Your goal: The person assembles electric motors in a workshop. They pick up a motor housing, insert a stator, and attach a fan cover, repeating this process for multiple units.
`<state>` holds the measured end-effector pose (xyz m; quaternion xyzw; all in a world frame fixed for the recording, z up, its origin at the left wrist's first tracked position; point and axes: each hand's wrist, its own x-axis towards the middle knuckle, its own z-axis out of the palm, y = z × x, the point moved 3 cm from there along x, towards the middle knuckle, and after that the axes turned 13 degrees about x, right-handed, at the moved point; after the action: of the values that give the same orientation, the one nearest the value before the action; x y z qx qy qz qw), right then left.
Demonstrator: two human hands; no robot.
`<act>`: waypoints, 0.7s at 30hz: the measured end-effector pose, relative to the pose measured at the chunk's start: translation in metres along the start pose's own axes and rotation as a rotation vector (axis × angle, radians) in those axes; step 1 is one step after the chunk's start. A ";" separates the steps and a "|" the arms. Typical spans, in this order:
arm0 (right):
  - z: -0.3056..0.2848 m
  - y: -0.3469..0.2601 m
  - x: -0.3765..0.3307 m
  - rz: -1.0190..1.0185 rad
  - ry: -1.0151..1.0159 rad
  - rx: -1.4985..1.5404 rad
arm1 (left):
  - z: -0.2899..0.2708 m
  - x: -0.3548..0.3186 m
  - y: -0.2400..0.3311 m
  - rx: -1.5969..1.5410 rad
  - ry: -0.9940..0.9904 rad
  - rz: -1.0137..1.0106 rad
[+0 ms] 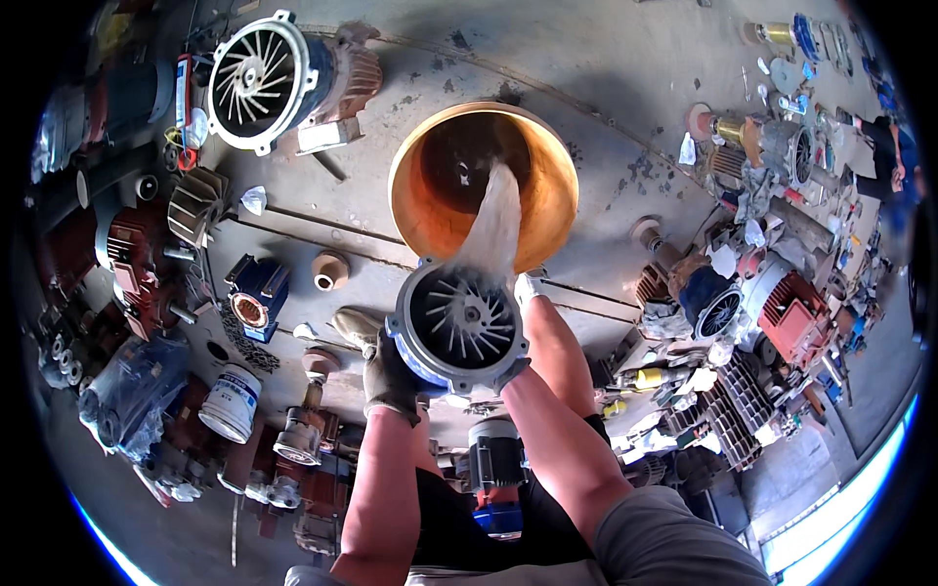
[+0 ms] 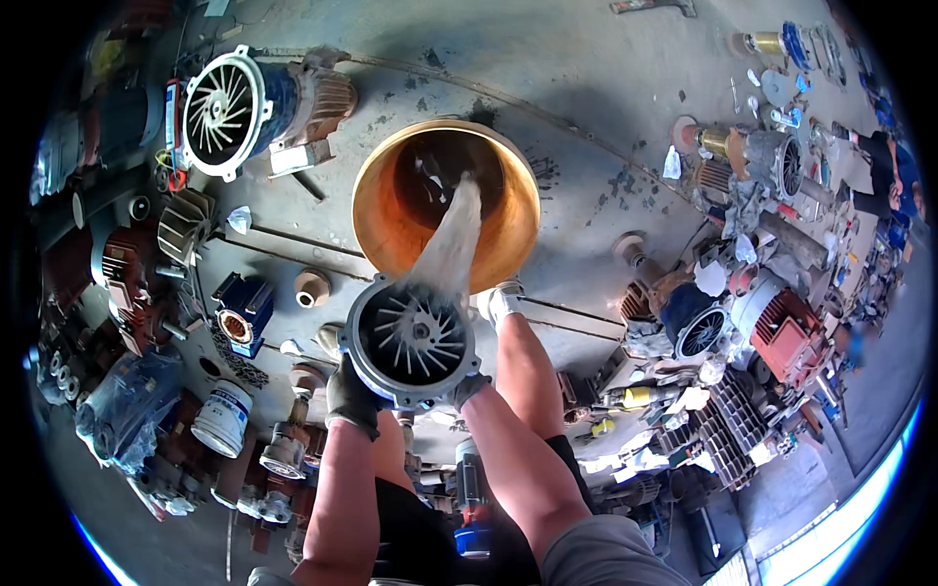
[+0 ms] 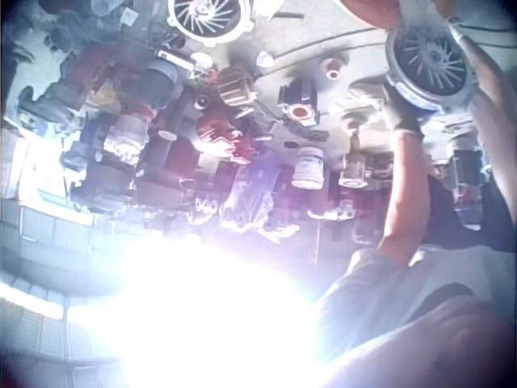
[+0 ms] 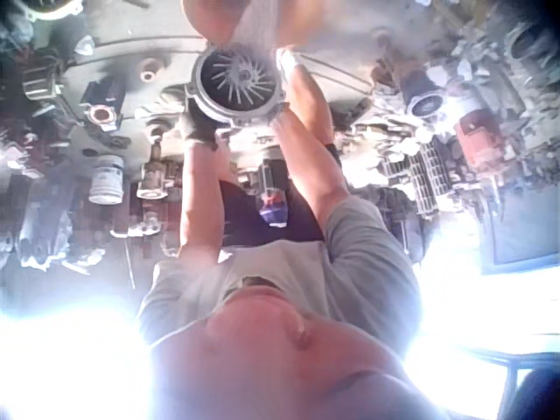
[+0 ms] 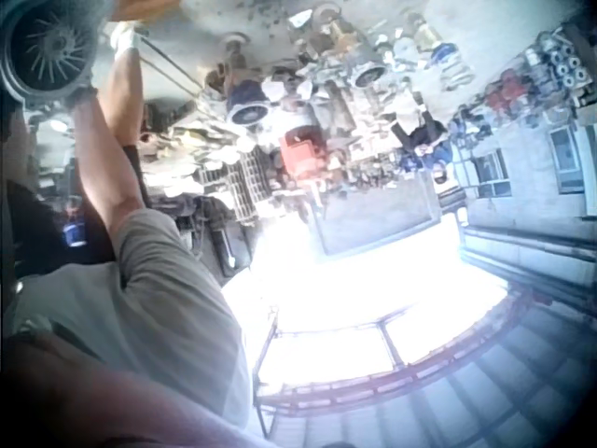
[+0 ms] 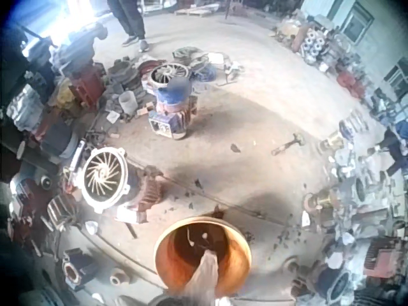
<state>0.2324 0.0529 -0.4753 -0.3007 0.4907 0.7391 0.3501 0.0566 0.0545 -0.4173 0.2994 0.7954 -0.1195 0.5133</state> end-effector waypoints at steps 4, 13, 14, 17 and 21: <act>0.005 0.007 0.007 0.123 -0.027 0.093 | 0.002 0.037 -0.062 0.219 0.091 -0.033; -0.002 0.009 0.022 0.273 0.023 0.277 | -0.031 0.039 0.028 1.166 -0.045 -0.028; -0.006 0.007 0.021 0.305 0.033 0.316 | -0.033 0.014 0.084 1.028 -0.043 -0.145; 0.006 0.015 0.017 0.355 0.098 0.292 | -0.049 0.006 0.098 1.156 -0.053 -0.141; -0.003 0.009 0.019 0.348 0.173 0.218 | -0.048 0.004 0.113 1.175 -0.083 -0.112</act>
<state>0.2140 0.0515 -0.4868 -0.2343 0.6403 0.7025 0.2042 0.0879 0.1694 -0.3864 0.4862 0.5898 -0.5783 0.2851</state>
